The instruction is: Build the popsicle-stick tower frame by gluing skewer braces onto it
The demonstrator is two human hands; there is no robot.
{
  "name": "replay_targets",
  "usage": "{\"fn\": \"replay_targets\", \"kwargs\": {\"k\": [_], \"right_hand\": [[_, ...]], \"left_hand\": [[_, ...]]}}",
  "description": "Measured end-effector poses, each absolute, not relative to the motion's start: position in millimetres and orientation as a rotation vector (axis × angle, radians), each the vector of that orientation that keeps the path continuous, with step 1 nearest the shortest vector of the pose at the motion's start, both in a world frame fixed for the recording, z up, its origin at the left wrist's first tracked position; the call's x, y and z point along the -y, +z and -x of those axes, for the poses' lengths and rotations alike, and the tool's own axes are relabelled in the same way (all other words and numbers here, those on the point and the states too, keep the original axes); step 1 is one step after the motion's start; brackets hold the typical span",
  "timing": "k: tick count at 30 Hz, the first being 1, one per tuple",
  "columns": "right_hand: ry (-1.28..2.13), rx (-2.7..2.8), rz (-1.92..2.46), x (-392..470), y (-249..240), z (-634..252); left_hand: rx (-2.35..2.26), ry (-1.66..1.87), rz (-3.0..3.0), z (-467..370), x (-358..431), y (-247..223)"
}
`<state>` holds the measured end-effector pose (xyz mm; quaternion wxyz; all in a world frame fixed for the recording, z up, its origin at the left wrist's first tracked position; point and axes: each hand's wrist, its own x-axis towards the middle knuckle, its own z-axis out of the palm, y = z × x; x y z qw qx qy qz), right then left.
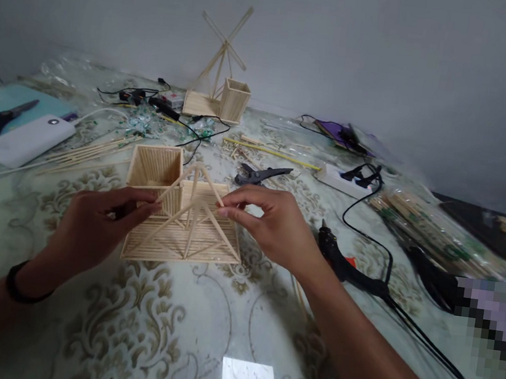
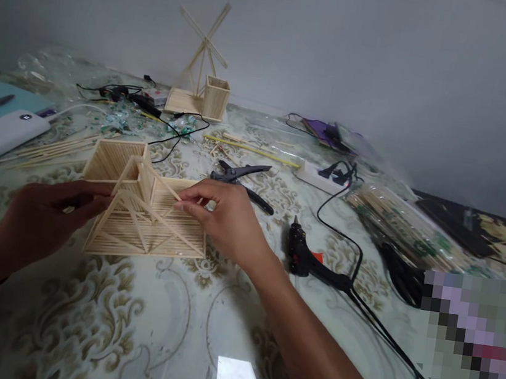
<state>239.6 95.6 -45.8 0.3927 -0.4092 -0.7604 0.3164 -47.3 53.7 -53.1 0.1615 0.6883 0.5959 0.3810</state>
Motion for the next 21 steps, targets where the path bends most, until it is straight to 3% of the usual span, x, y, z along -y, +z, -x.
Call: {"fn": "replay_targets", "kwargs": {"k": [21], "right_hand": [[0.545, 2.013, 0.964, -92.5, -53.0, -235.1]], "left_hand": [[-1.678, 1.216, -1.903, 46.4, -58.0, -62.6]]}}
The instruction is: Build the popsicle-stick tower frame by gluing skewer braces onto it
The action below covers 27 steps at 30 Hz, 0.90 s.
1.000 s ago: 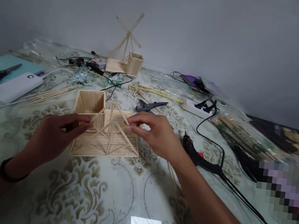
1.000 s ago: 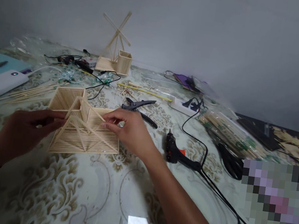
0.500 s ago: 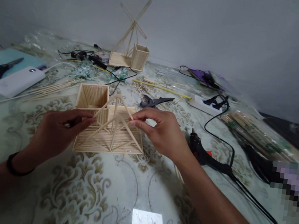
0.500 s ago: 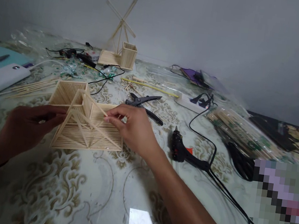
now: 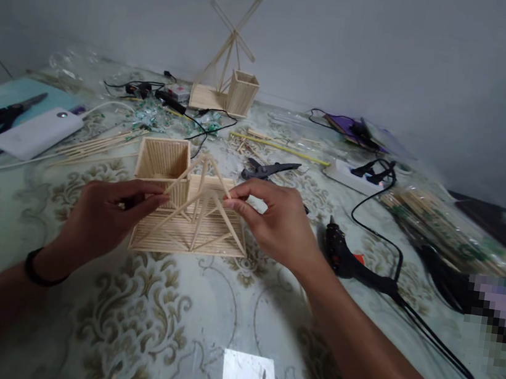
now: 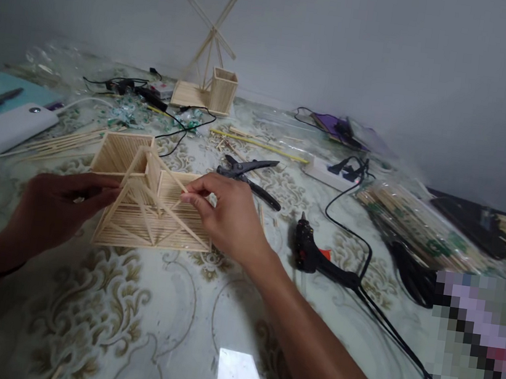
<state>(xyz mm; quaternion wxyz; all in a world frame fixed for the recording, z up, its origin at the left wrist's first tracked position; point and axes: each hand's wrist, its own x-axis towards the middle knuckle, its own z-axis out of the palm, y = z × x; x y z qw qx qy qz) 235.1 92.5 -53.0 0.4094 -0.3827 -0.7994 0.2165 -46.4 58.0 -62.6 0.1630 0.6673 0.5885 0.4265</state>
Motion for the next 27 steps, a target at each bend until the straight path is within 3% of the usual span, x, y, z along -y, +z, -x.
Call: {"fn": "replay_targets", "kwargs": {"k": [15, 27], "right_hand": [[0.454, 2.027, 0.917, -91.5, -56.3, -234.4], [0.829, 1.883, 0.989, -102.9, -59.3, -245.3]], "left_hand": [[-1.651, 1.2, -1.938, 46.8, -56.4, -61.1], [-1.668, 1.169, -1.935, 48.0, -55.5, -66.4]]}}
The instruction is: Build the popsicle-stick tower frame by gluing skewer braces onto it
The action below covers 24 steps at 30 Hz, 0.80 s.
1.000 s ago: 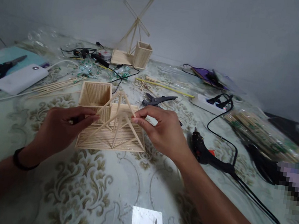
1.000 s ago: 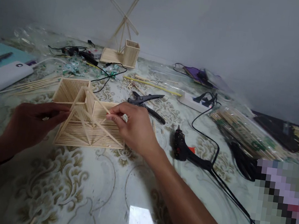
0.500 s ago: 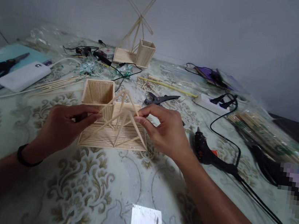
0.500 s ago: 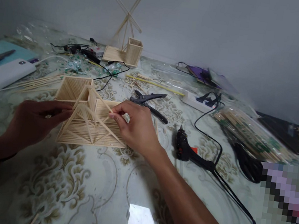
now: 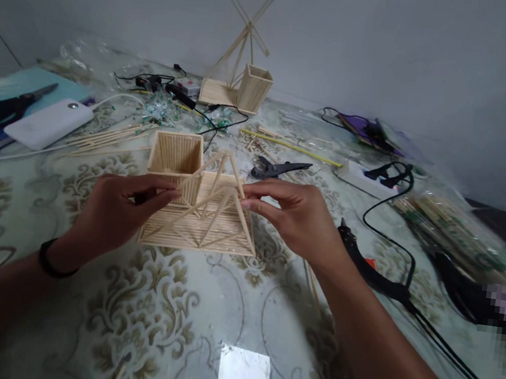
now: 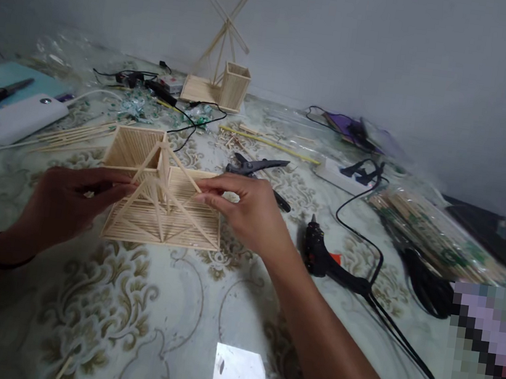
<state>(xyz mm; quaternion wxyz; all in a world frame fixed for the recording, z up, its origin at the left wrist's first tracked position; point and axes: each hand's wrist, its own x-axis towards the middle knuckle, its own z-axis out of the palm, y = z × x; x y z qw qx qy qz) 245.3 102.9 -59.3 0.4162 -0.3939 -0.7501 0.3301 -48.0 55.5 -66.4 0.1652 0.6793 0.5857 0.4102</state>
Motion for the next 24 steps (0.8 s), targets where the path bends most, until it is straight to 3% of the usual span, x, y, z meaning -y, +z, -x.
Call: {"fn": "replay_targets", "kwargs": {"k": [8, 24], "right_hand": [[0.91, 1.931, 1.032, -103.4, -48.2, -251.1], [0.504, 2.137, 0.995, -93.2, -43.7, -244.5]], "left_hand": [[-1.669, 1.156, -1.944, 50.0, -55.8, -70.5], [-1.635, 1.166, -1.93, 50.4, -56.8, -69.8]]}}
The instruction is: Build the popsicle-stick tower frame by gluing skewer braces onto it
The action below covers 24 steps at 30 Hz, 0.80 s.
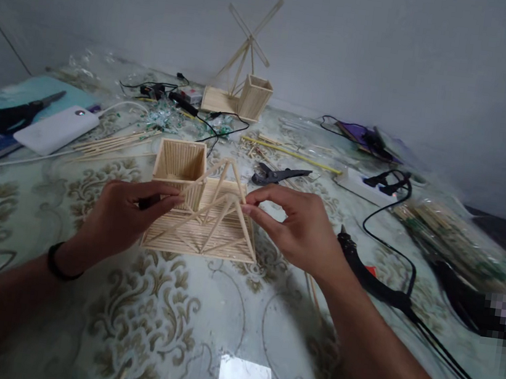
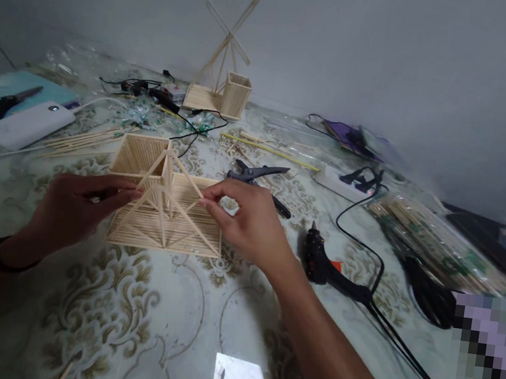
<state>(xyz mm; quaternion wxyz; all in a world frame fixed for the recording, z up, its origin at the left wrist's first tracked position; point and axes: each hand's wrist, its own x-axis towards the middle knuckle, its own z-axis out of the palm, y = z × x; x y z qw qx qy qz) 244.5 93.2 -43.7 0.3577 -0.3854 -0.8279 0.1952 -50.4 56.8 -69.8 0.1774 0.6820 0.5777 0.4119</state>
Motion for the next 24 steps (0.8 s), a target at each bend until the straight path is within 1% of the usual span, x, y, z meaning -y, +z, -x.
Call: {"fn": "replay_targets", "kwargs": {"k": [11, 24], "right_hand": [[0.34, 2.137, 0.948, -88.4, -51.4, -238.1], [0.451, 2.118, 0.953, -91.4, -46.9, -240.2]], "left_hand": [[-1.612, 1.183, -1.914, 50.5, -57.7, -69.6], [-1.61, 1.183, -1.907, 51.9, -58.4, -67.6]]}}
